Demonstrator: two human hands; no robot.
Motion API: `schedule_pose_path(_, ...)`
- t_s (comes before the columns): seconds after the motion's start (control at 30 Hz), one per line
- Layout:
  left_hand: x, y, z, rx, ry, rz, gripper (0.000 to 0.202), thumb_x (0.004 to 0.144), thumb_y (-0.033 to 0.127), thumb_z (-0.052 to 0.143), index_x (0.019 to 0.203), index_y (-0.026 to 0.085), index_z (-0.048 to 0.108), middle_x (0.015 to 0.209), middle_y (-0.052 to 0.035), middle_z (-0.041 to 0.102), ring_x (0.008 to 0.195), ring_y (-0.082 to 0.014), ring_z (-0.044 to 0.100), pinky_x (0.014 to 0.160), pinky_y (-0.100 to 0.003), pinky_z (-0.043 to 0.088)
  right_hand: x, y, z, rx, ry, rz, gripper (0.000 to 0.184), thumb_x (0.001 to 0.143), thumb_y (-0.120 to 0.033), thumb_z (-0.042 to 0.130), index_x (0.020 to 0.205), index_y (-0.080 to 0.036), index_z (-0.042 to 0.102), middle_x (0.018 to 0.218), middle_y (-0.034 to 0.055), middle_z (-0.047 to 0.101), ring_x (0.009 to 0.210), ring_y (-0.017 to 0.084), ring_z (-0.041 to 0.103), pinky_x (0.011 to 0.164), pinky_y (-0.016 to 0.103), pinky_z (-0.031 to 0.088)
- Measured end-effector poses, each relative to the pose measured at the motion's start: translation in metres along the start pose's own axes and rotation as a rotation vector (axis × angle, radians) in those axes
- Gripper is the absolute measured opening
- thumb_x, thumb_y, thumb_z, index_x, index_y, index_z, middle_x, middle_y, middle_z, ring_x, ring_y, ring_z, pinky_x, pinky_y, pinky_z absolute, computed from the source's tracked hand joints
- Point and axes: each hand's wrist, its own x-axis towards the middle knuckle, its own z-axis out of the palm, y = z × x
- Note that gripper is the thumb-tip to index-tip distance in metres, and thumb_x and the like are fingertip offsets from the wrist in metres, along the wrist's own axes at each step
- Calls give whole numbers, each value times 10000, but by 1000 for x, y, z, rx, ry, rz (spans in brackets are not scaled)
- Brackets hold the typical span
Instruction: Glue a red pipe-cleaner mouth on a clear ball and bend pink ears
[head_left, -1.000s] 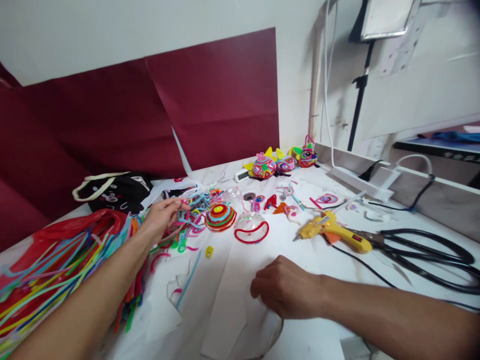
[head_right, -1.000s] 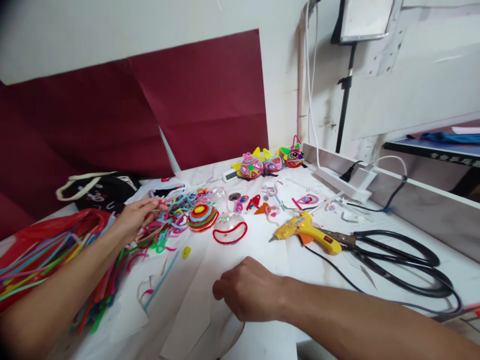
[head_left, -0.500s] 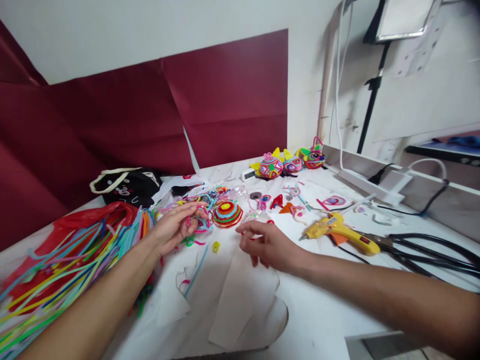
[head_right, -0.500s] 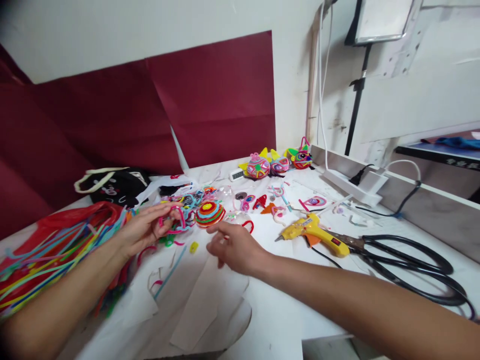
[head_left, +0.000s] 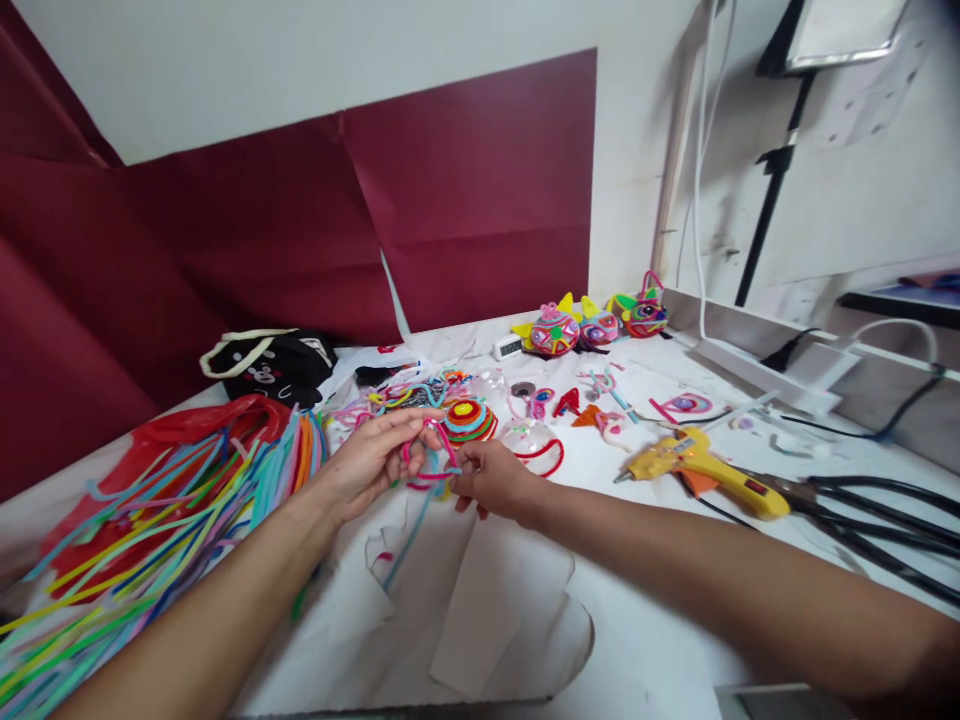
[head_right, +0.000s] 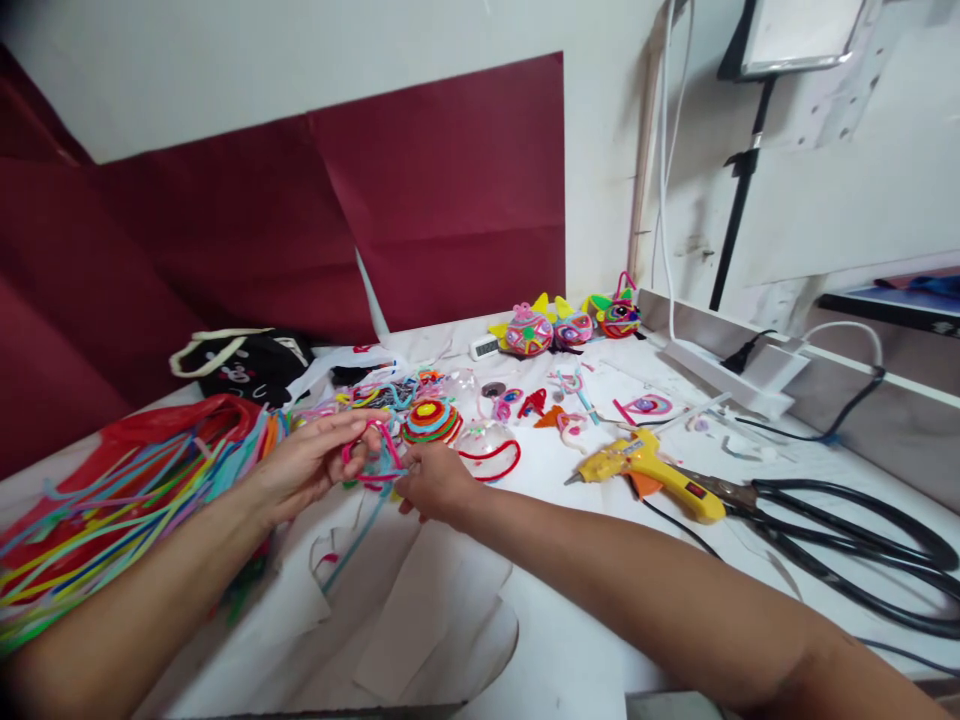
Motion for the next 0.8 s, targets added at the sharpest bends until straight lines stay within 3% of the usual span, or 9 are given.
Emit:
schedule_pose_path(0.17, 1, -5, -7, 76, 90, 3, 214, 819, 219, 624, 1018, 154, 671, 727, -4, 673, 400, -34, 480, 374, -137, 326, -4, 7, 0, -32, 35, -40, 110, 754, -74, 562, 730, -176, 530, 544, -49, 567, 445, 88, 566, 325, 128, 362)
schedule_pose_path(0.4, 2, -9, 0, 100, 119, -17, 252, 783, 291, 680, 990, 149, 652, 687, 16, 640, 441, -50, 491, 401, -155, 355, -11, 4, -9, -105, 86, -163, 103, 774, -111, 556, 692, -165, 585, 559, -43, 563, 485, 81, 587, 399, 128, 394)
schedule_pose_path(0.63, 0, -11, 7, 279, 122, -3, 289, 751, 408, 711, 708, 146, 597, 557, 27, 586, 370, -43, 422, 331, -144, 277, -17, 6, -14, -192, 135, -277, 106, 786, -132, 582, 700, -171, 631, 562, -42, 565, 514, 99, 585, 512, 186, 436)
schedule_pose_path(0.8, 1, -15, 7, 282, 226, 48, 302, 760, 418, 683, 680, 153, 562, 522, 37, 566, 318, -23, 348, 318, -139, 229, -24, 2, -14, -235, 171, -359, 107, 784, -149, 609, 688, -179, 648, 569, -33, 579, 546, 100, 552, 534, 195, 391)
